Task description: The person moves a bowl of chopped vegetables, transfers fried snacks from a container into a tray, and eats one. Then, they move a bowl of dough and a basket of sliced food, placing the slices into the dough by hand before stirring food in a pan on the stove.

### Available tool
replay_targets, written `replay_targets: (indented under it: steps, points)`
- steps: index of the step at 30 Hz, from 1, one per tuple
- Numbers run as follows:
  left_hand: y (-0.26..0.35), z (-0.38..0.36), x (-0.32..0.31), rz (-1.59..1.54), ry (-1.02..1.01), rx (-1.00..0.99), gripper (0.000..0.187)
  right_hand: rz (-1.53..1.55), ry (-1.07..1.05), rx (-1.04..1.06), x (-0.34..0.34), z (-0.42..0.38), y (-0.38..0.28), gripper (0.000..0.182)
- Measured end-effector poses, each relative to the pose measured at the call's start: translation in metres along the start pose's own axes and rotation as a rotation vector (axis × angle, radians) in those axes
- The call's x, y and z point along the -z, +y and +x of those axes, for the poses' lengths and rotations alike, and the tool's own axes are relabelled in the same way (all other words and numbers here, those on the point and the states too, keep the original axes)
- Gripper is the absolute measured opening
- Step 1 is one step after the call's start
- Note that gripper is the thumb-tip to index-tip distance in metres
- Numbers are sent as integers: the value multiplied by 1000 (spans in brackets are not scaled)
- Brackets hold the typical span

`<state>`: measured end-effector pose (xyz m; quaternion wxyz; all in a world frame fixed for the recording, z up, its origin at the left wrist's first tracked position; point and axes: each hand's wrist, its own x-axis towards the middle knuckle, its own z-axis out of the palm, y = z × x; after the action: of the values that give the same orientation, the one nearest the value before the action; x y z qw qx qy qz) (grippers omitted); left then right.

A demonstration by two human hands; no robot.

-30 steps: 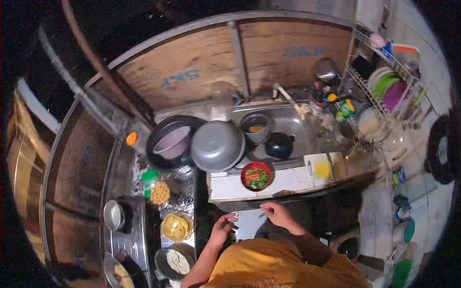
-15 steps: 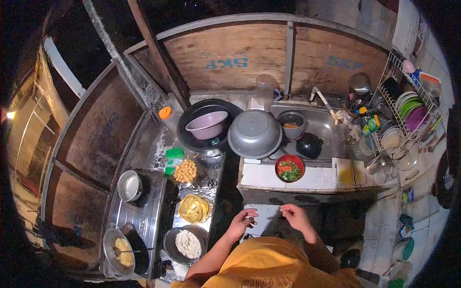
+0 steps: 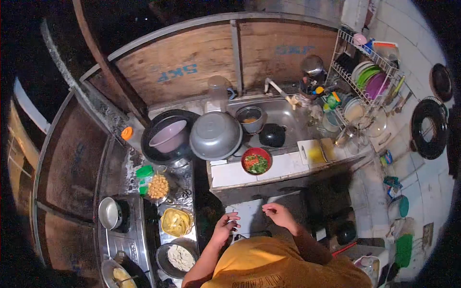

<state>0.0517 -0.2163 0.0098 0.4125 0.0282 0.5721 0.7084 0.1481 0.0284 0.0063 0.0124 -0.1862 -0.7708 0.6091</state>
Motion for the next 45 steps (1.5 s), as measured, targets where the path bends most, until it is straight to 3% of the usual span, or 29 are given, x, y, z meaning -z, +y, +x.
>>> replay_targets:
  steps: [5, 8, 10, 12, 15, 17, 21, 24, 25, 28, 29, 30, 32, 33, 37, 40, 41, 43, 45]
  points:
    - [-6, 4, -6, -7, -41, 8, 31, -65, -20, -33, 11, -4, 7, 21]
    - [-2, 9, -13, -14, -28, 30, 30, -112, -20, 58, 20, 10, 18, 23]
    - [4, 11, -19, 11, -12, 17, 34, 31, -8, -167, 27, 26, 22, 25]
    - [7, 16, -24, -1, 1, 11, 34, 81, -20, -130, 37, 53, 39, 29]
    - [6, 25, -26, -31, 59, -29, 33, 116, 6, -243, 54, 108, 52, 40]
    - [6, 30, -30, -63, 165, -79, 30, 230, 43, -351, 61, 143, 54, 58]
    - [10, 33, -47, -149, 304, -149, 28, 275, -1, -517, 68, 206, 48, 66]
    - [15, 35, -67, -181, 403, -144, 29, 300, 11, -530, 69, 239, 45, 60]
    - [14, 36, -73, -182, 422, -148, 29, 303, -135, -520, 68, 256, 62, 57]
    - [14, 40, -90, -184, 496, -183, 30, 301, -215, -547, 74, 269, 62, 55]
    - [15, 40, -96, -196, 513, -192, 31, 412, -127, -463, 71, 264, 55, 57]
    - [16, 40, -100, -209, 529, -204, 32, 407, -144, -465, 68, 263, 53, 57]
    - [14, 41, -105, -220, 551, -196, 31, 585, 62, -483, 66, 257, 49, 61]
    - [15, 43, -109, -224, 556, -184, 31, 261, 70, -355, 64, 255, 52, 63]
    - [23, 48, -117, -192, 556, -152, 30, 263, 53, -270, 68, 245, 55, 66]
    - [25, 47, -118, -195, 551, -156, 28, 149, 49, -145, 57, 262, 102, 68]
    - [24, 46, -116, -189, 535, -172, 28, 151, 50, -145, 56, 260, 105, 68]
    - [23, 45, -113, -183, 514, -190, 28, 221, 83, -344, 62, 243, 73, 67]
    - [21, 42, -110, -178, 521, -185, 28, 192, 85, -288, 54, 265, 132, 67]
